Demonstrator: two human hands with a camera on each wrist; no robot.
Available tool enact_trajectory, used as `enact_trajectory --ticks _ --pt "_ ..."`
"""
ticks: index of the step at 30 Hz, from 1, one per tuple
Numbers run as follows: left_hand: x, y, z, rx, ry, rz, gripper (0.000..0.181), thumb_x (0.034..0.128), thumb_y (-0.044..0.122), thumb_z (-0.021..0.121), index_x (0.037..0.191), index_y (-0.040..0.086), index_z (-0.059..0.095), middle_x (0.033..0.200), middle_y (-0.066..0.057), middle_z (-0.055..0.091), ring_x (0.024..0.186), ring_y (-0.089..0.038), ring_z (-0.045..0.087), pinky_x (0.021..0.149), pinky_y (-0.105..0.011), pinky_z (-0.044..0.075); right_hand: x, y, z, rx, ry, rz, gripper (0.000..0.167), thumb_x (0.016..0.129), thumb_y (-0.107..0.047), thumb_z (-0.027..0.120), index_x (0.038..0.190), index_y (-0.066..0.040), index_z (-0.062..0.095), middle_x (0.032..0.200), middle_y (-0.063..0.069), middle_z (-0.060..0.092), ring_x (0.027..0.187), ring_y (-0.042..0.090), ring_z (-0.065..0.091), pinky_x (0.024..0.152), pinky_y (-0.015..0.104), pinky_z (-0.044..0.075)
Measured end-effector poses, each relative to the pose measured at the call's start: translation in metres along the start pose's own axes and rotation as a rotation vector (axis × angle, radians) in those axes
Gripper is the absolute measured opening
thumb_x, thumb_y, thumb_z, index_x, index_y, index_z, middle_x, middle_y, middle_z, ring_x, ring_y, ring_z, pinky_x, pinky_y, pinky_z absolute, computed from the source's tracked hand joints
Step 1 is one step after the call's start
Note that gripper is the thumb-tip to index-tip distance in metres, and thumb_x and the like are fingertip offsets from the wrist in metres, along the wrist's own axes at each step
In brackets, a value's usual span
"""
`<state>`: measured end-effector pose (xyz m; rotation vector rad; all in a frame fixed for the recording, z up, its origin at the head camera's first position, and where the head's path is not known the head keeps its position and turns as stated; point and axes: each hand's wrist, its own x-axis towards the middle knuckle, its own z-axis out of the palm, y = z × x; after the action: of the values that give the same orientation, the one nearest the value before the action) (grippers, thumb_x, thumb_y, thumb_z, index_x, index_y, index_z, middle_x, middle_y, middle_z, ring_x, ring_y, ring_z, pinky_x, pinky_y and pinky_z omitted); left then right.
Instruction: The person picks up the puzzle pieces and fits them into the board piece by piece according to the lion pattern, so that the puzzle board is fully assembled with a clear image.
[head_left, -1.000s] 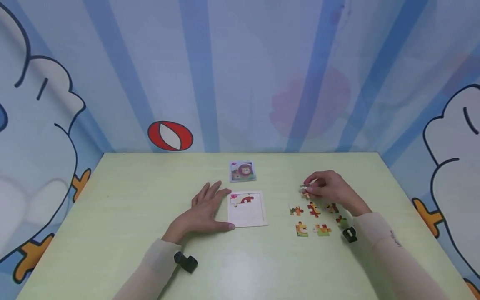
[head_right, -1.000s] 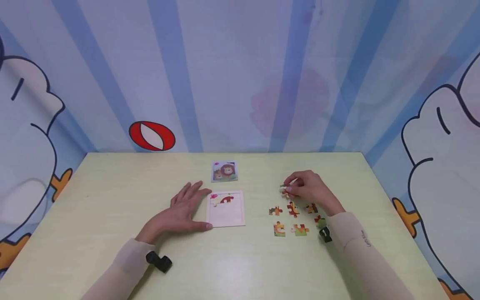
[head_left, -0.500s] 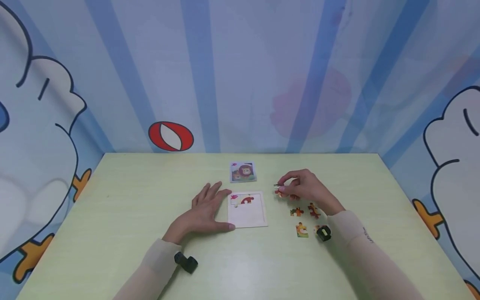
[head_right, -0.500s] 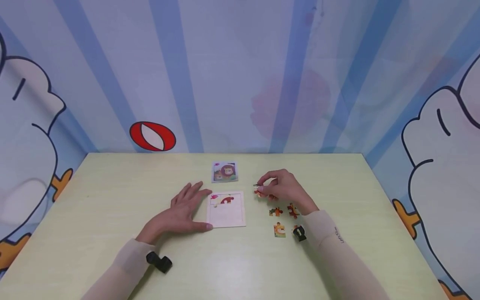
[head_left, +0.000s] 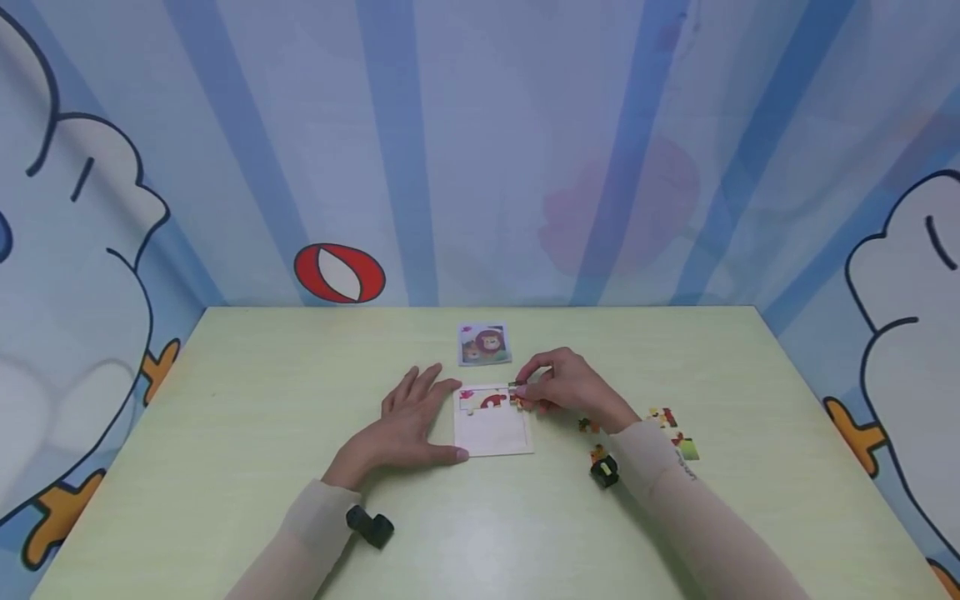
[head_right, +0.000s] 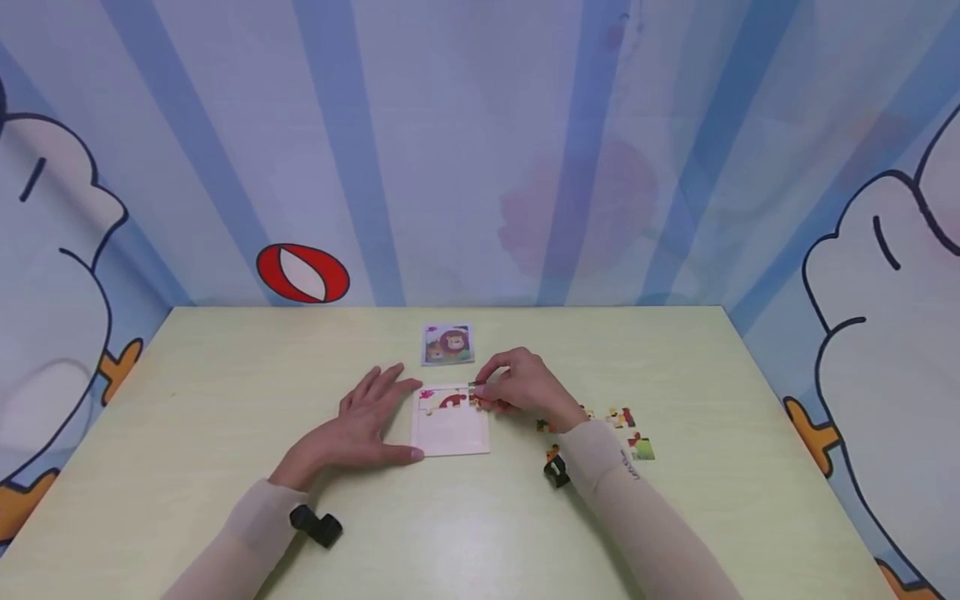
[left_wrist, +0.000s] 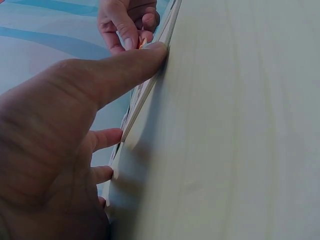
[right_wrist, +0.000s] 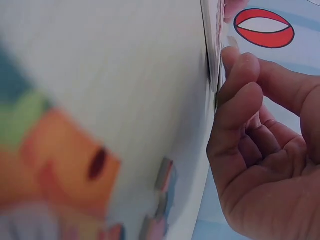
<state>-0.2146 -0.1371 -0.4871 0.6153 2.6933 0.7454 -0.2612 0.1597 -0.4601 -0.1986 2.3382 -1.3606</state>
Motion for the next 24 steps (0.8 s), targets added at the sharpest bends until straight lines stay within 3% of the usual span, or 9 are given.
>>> enact_trajectory --ticks 8,14,24 --pt "0.001 -0.001 -0.001 -0.005 -0.009 0.007 0.101 0.0849 0.057 0.082 0.167 0.023 0.034 0.183 -0.013 0.007 0.169 -0.047 -0.004 0.130 -0.077 0.007 0.006 -0.003 0.006 0.037 -0.018 0.044 0.014 0.098 -0.018 0.078 0.109 -0.009 0.078 0.080 0.010 0.080 0.058 0.015 0.065 0.060 0.028 0.056" --pt "0.001 -0.001 -0.001 -0.009 -0.005 0.006 0.102 0.0837 0.056 0.083 0.167 0.023 0.035 0.183 -0.013 0.007 0.169 -0.047 -0.003 0.130 -0.077 0.007 0.010 -0.004 0.013 0.006 -0.017 0.042 0.013 0.097 -0.017 0.079 0.106 -0.007 0.079 0.074 0.007 0.077 0.056 0.012 0.065 0.057 0.025 0.055" --pt "0.001 0.000 -0.001 -0.002 -0.003 -0.002 0.102 0.0833 0.057 0.083 0.167 0.023 0.035 0.183 -0.013 0.008 0.168 -0.048 -0.003 0.130 -0.078 0.007 0.014 -0.010 0.019 -0.061 0.032 0.108 0.015 0.095 -0.017 0.082 0.104 -0.008 0.075 0.070 0.006 0.074 0.055 0.011 0.064 0.054 0.024 0.055"
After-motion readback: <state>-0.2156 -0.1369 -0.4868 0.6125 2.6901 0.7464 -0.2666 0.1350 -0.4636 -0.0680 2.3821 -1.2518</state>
